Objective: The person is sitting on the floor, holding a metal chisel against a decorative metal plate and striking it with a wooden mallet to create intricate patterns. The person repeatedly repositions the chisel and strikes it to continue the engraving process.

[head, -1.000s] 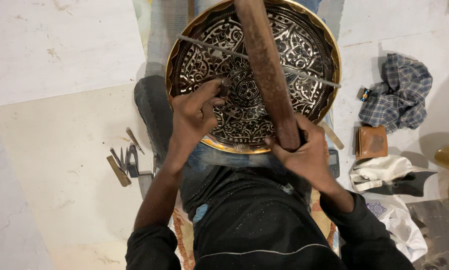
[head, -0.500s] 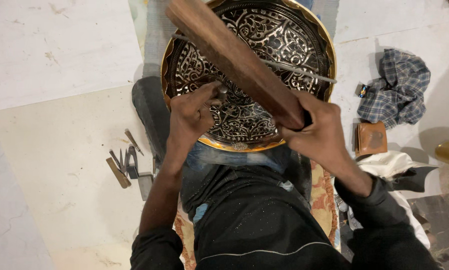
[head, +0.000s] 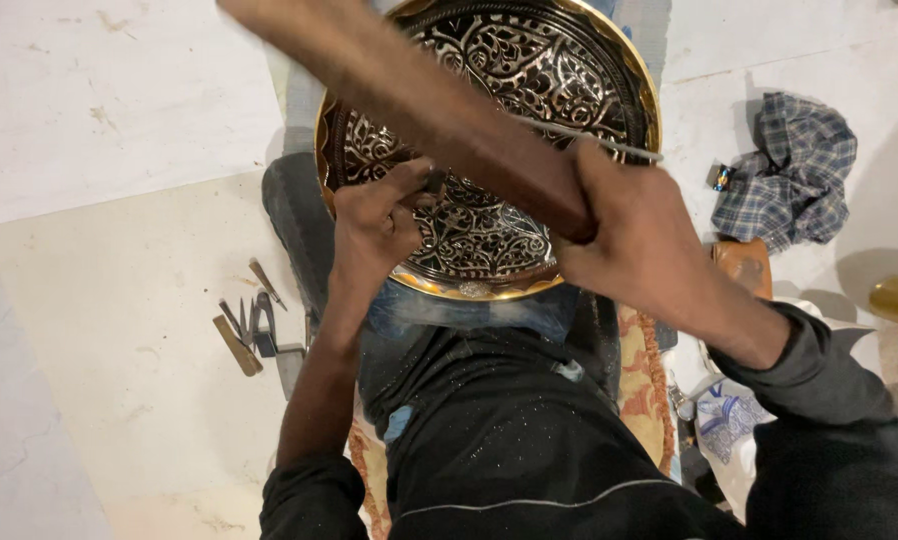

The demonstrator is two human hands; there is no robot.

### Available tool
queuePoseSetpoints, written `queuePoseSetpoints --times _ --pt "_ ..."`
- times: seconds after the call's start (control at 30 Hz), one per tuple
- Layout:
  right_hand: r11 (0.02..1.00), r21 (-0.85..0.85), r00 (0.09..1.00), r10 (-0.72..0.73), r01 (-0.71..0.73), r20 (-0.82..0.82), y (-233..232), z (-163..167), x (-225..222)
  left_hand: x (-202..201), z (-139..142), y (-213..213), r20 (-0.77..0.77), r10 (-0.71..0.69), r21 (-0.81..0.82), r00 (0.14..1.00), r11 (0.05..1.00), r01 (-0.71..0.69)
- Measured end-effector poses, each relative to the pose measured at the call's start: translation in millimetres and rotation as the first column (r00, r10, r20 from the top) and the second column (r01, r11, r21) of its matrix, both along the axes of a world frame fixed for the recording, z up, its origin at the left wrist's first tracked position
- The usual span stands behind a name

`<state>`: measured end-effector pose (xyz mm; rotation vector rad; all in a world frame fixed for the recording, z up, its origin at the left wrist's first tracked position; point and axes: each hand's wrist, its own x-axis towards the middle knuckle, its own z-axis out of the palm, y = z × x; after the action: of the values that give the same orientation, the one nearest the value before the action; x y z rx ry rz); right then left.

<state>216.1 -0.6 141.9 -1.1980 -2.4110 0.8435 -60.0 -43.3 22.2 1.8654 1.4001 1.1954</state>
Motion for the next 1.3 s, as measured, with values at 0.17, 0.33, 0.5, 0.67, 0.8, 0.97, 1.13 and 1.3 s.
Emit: queuePoseSetpoints --times 0.17,0.33,0.5,0.67,0.8,0.97,1.13,1.3 --pt "1.000 -0.017 1.000 -0.004 0.003 -0.024 3.0 -3.1 0.4 1.1 -4.0 6.0 -0.025 -0.012 0.086 1.000 0.996 0.015" --pt "0.998 -0.050 0.999 0.044 -0.042 0.027 6.5 -2.8 -5.8 -3.0 -3.9 0.8 -0.018 0.015 -0.016 1.000 1.000 -0.015" --pt "0.995 -0.097 0.999 0.009 -0.013 -0.048 5.3 -2.5 -10.6 -5.4 -11.3 2.0 -0.037 -0.007 0.029 0.999 1.000 0.008" --pt "0.999 0.023 0.992 0.033 -0.030 -0.123 7.8 -6.0 -10.0 -6.1 -15.4 3.2 -0.031 0.004 -0.020 1.000 1.000 -0.004" --pt "1.000 -0.017 1.000 0.007 -0.007 0.023 7.3 -9.6 -10.9 -8.1 -8.0 3.4 -0.014 -0.023 0.069 1.000 0.997 0.023" --pt "0.993 -0.115 0.971 -0.058 0.032 -0.232 6.4 -7.9 -11.8 -7.1 -2.2 4.0 -0.050 -0.002 0.024 0.999 1.000 0.004" --pt "0.999 0.012 0.994 0.037 -0.038 0.102 11.1 -4.5 -8.2 -6.1 -7.5 9.1 -0.090 0.028 0.068 0.996 0.997 -0.022" --pt "1.000 0.000 0.998 0.002 -0.002 -0.059 10.5 -12.4 -13.8 -11.2 -1.6 5.6 -0.088 0.015 0.004 0.996 1.000 -0.015"
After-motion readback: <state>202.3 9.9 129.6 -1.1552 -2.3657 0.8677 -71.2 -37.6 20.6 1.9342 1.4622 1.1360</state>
